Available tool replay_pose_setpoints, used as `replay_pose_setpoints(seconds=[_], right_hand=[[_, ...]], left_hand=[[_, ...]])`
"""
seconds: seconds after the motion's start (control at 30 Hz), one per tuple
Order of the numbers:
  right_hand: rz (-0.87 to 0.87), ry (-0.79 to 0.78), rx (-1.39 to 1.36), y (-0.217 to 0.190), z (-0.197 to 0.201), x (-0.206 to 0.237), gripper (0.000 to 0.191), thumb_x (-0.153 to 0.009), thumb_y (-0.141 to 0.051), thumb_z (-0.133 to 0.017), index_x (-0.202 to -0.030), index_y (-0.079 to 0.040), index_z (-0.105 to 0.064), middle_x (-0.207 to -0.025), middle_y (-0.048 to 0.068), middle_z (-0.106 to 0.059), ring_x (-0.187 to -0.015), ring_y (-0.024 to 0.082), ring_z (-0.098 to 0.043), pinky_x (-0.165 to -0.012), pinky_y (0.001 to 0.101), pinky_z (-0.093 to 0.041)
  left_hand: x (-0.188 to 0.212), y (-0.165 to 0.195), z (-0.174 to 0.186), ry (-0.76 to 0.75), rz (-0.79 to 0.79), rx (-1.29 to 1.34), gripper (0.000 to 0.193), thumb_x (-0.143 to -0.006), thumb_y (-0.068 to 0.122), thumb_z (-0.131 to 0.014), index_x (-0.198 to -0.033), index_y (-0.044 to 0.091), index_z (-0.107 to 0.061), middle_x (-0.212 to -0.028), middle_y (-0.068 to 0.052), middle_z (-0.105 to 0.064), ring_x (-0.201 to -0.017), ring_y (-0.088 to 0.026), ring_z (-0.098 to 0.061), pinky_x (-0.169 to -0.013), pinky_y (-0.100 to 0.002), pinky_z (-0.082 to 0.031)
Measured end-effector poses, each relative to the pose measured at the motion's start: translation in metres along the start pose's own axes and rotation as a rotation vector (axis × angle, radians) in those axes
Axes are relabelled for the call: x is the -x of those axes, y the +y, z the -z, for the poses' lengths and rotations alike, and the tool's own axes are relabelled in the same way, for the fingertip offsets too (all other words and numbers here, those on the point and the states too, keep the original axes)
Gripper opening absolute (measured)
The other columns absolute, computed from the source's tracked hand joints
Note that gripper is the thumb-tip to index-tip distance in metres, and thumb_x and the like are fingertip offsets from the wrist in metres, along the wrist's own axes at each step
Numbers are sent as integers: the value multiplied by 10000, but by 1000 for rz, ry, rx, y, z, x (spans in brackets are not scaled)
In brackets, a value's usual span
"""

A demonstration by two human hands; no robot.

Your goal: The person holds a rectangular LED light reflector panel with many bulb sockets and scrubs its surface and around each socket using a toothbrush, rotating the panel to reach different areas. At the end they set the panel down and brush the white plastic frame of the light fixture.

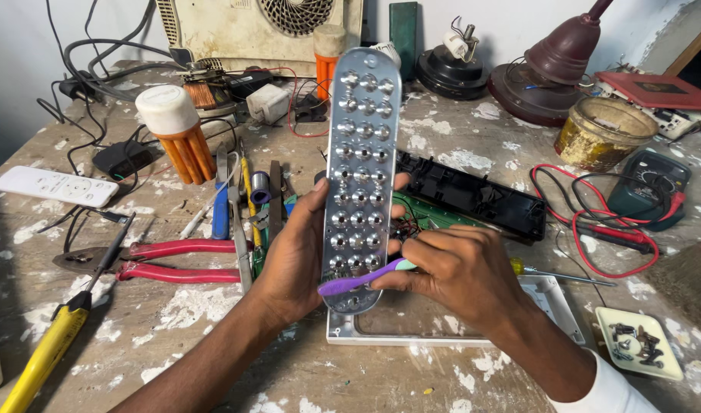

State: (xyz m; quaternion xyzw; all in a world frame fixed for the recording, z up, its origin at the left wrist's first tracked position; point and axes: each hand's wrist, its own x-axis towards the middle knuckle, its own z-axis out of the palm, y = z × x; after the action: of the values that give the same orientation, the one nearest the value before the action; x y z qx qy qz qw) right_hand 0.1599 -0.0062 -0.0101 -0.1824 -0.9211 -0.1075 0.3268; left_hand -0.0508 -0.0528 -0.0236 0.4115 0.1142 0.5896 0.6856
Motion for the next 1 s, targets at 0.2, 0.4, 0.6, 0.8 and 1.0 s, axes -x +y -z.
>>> replay_pose_setpoints(seconds=[0.2,0.4,0.6,0.8,1.0], right_hand=[[-94,27,187,5,3,-3,526,-777,-548,-789,-621,-77,-612,-522,32,-558,-459,213,-601,-467,380,-471],[-303,136,255,7,12,0,437,-836,-487,-775,-718,-78,-677,-579,53,-595,-495,250,-606,-459,387,-442],[-126,12,146,10,10,-2,521,-764,-546,-787,-624,-79,-605,-508,28,-540,-468,208,-607,-479,378,-475],[97,-13,115,-1,0,2,515,-740,-571,-781,-643,-99,-600,-571,23,-558,-522,207,-621,-511,366,-495],[-100,48,188,9,5,-3,487,-791,-541,-778,-659,-97,-627,-512,5,-559,-432,184,-594,-436,368,-458]], left_hand=[[-1,-5,1,69,54,21,695,-1049,507,-378,-1570,49,-404,-1488,-145,-596,-1108,-225,-727,-905,-415,-623],[1,-12,2,5,165,46,689,-1067,519,-406,-1571,50,-409,-1429,-132,-629,-994,-266,-728,-883,-406,-629],[-1,-9,1,38,167,77,714,-1080,520,-395,-1585,17,-438,-1368,-210,-649,-1055,-251,-730,-911,-400,-629],[-2,-1,2,120,-8,-10,700,-1046,523,-388,-1562,52,-429,-1413,-161,-629,-1048,-248,-721,-913,-411,-641],[-2,-10,2,52,102,-13,673,-1071,521,-390,-1533,41,-485,-1327,-195,-671,-1050,-248,-724,-875,-424,-633]])
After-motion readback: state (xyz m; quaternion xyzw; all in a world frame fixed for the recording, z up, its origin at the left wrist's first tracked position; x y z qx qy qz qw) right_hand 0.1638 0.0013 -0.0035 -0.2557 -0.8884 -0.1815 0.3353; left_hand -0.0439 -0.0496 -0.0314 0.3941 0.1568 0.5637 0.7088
